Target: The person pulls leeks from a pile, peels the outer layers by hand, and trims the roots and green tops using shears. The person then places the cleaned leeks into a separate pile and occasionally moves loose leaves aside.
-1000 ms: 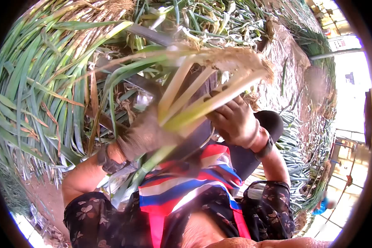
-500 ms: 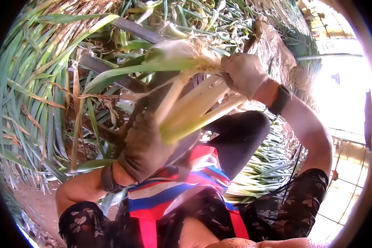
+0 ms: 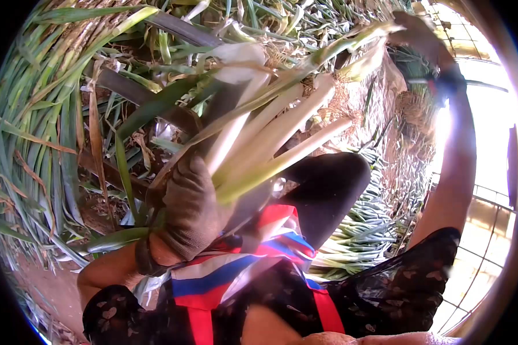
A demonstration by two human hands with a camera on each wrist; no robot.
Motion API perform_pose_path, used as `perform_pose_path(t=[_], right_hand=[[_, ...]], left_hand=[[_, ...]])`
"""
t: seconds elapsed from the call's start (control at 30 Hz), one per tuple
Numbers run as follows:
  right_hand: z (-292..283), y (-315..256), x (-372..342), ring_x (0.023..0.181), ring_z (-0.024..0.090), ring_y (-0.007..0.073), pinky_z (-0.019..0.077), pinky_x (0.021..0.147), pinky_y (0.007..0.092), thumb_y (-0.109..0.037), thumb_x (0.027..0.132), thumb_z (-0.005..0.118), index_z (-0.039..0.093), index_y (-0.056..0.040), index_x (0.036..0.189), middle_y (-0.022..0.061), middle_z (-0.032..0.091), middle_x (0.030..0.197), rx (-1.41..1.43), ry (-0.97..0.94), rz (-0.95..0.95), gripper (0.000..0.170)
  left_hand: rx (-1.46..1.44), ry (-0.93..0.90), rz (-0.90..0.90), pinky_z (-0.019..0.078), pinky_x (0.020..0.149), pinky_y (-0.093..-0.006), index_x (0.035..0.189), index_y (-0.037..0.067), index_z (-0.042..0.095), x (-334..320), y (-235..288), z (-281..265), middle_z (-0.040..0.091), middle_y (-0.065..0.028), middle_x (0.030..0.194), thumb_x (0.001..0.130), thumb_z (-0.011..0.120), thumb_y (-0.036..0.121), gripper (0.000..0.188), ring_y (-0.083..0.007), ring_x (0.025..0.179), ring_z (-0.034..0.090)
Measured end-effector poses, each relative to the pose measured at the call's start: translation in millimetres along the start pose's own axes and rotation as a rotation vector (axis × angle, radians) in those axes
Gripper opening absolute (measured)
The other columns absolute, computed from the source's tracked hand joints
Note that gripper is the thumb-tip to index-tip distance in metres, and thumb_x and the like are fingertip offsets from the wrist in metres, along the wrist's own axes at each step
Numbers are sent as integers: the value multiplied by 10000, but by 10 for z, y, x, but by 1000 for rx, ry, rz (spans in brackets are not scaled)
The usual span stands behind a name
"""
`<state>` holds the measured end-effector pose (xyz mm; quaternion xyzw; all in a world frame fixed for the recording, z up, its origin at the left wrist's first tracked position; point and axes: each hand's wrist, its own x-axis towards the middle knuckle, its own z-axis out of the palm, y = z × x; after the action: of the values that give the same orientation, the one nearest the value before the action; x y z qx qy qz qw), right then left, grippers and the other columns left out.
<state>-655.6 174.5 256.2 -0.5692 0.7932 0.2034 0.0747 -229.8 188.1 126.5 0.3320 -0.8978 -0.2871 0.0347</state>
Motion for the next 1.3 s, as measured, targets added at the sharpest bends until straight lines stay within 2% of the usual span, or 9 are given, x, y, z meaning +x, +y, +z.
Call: perform_pose_path(t=[0.17, 0.23, 0.37, 0.47, 0.5, 0.87, 1.17, 1.2, 1.3], right_hand=[[333, -285, -509, 1139, 610, 227, 535, 919, 346, -180, 801, 783, 544, -81, 1362, 128, 614, 1255, 448, -49, -251, 617], [109, -911, -626, 1214, 560, 249, 485, 977, 336, -219, 727, 851, 514, -92, 1393, 138, 576, 1324, 406, -448, -241, 757], [297, -524, -650, 1260, 524, 254, 448, 1029, 377, -140, 720, 800, 396, -108, 1484, 106, 523, 1417, 739, -252, -379, 865], [571, 150, -686, 1254, 526, 228, 437, 1060, 405, -3, 779, 675, 333, -115, 1520, 102, 495, 1452, 1003, -126, -200, 824], [813, 254, -698, 1361, 434, 231, 407, 1066, 426, -44, 743, 659, 335, -95, 1524, 86, 482, 1469, 919, -22, -214, 847], [1404, -1073, -1105, 1233, 505, 230, 439, 1000, 392, -106, 800, 653, 386, -33, 1457, 113, 543, 1341, 449, 401, -236, 713], [782, -279, 64, 1128, 563, 229, 466, 946, 364, -158, 847, 648, 428, 17, 1402, 135, 593, 1236, 103, 395, 66, 622], [724, -208, 198, 1117, 570, 229, 469, 940, 361, -163, 852, 648, 432, 23, 1396, 138, 599, 1224, 64, 394, 134, 614], [655, 97, 488, 1082, 589, 229, 478, 922, 352, -181, 868, 646, 446, 40, 1378, 145, 616, 1189, -22, 380, 277, 590]], left_hand=[[53, -103, -39, 519, 868, -464, 1306, -92, 383, -88, 43, 24, 551, -291, 1132, 670, 852, 370, 915, -427, 1002, 608], [57, -96, -58, 509, 907, -455, 1333, -86, 382, -86, 57, 49, 546, -299, 1188, 675, 848, 373, 927, -417, 1056, 602], [-284, 45, 139, 460, 997, -446, 1382, -64, 371, 38, -71, -9, 537, -277, 1281, 702, 824, 317, 902, -389, 1167, 568], [-487, -35, 242, 399, 1067, -456, 1424, -43, 347, 209, -153, -51, 530, -232, 1335, 720, 795, 212, 872, -377, 1236, 525], [-506, -60, 205, 398, 1067, -452, 1422, -37, 351, 208, -153, -110, 527, -223, 1344, 718, 793, 205, 866, -368, 1236, 527], [-663, -308, 49, 424, 1042, -437, 1378, -64, 405, 252, -161, -162, 581, -261, 1259, 719, 787, 172, 798, -421, 1159, 575], [-297, -23, 157, 453, 998, -455, 1379, -69, 392, 262, -145, -92, 581, -276, 1244, 778, 755, 235, 765, -429, 1137, 583], [-209, 95, 256, 529, 808, -449, 1311, -90, 410, 283, -170, -60, 608, -281, 1062, 779, 741, 214, 697, -424, 923, 641], [-396, 34, 163, 531, 801, -452, 1290, -91, 430, 251, -221, -10, 614, -278, 1040, 776, 741, 230, 681, -421, 914, 644]])
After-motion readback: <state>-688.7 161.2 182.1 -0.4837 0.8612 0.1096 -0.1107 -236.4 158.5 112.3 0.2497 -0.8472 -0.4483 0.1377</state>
